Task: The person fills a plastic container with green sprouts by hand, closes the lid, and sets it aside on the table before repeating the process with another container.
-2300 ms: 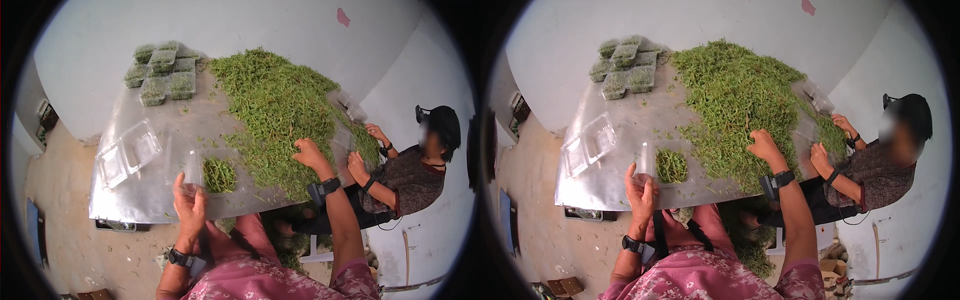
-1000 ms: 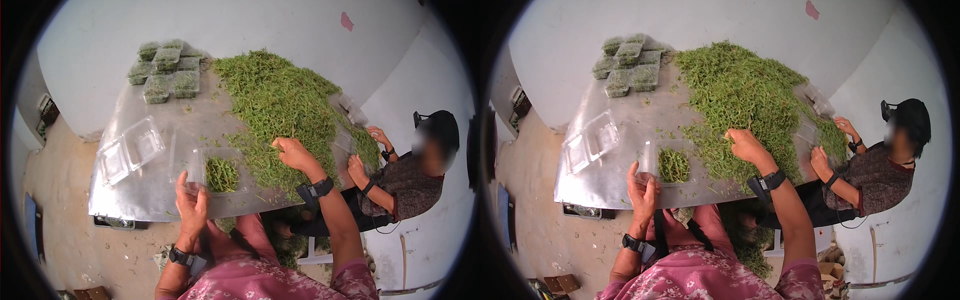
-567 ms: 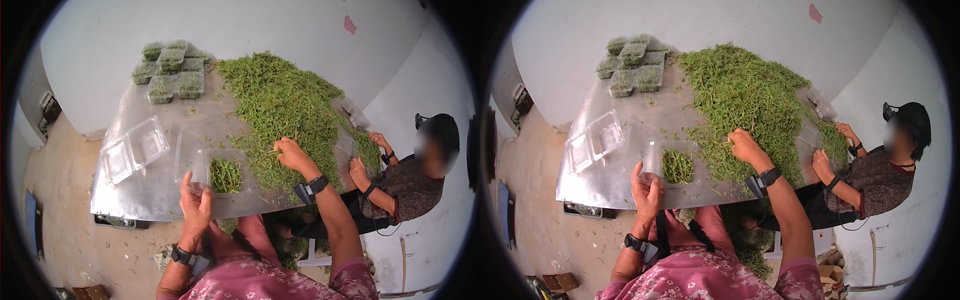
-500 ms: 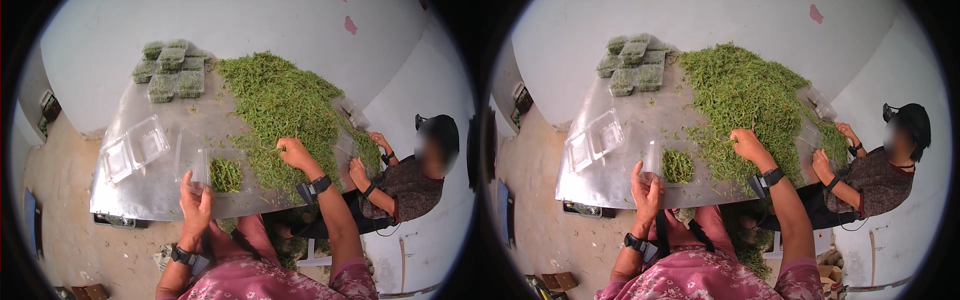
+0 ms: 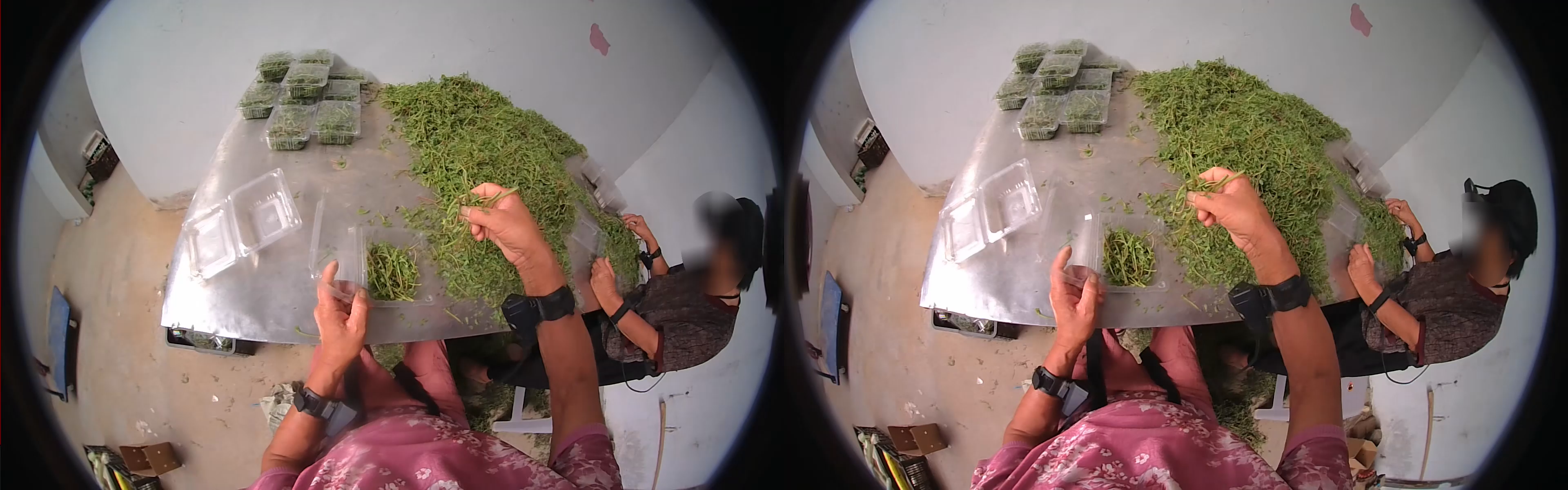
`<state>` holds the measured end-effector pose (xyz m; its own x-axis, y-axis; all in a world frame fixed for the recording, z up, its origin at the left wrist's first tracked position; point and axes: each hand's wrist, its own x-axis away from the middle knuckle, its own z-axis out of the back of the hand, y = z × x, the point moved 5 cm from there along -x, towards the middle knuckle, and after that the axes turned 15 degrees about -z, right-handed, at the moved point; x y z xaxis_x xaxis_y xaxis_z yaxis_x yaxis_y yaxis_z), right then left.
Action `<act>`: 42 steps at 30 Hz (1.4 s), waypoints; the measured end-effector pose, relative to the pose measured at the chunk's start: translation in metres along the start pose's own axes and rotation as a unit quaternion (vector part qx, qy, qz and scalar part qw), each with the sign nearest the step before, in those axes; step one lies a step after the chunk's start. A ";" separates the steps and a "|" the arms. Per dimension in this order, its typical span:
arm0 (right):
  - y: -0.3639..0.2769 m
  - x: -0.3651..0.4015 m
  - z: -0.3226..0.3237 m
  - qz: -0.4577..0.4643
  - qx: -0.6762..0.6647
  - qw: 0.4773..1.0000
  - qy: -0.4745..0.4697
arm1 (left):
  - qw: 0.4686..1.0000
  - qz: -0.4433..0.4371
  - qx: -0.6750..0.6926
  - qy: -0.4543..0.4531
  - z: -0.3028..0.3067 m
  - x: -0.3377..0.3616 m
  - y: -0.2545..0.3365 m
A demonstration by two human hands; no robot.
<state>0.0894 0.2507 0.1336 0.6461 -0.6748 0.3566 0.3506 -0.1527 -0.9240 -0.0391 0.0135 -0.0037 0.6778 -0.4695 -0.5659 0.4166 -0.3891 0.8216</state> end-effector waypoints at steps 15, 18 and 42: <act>0.053 -0.015 -0.070 0.052 0.252 0.966 -0.006 | 0.999 0.033 0.026 0.008 0.001 0.000 0.001; 0.054 -0.017 -0.070 0.078 0.277 0.958 0.001 | 0.999 0.028 0.028 0.008 0.001 0.000 0.002; 0.065 -0.009 -0.135 0.235 0.402 0.884 -0.024 | 1.000 0.005 0.022 -0.001 -0.001 -0.002 0.003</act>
<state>0.0154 0.1494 0.0518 0.8704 -0.4921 -0.0177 0.3915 0.7135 -0.5811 -0.0385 0.0140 0.0001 0.6805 -0.4751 -0.5578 0.3828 -0.4186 0.8236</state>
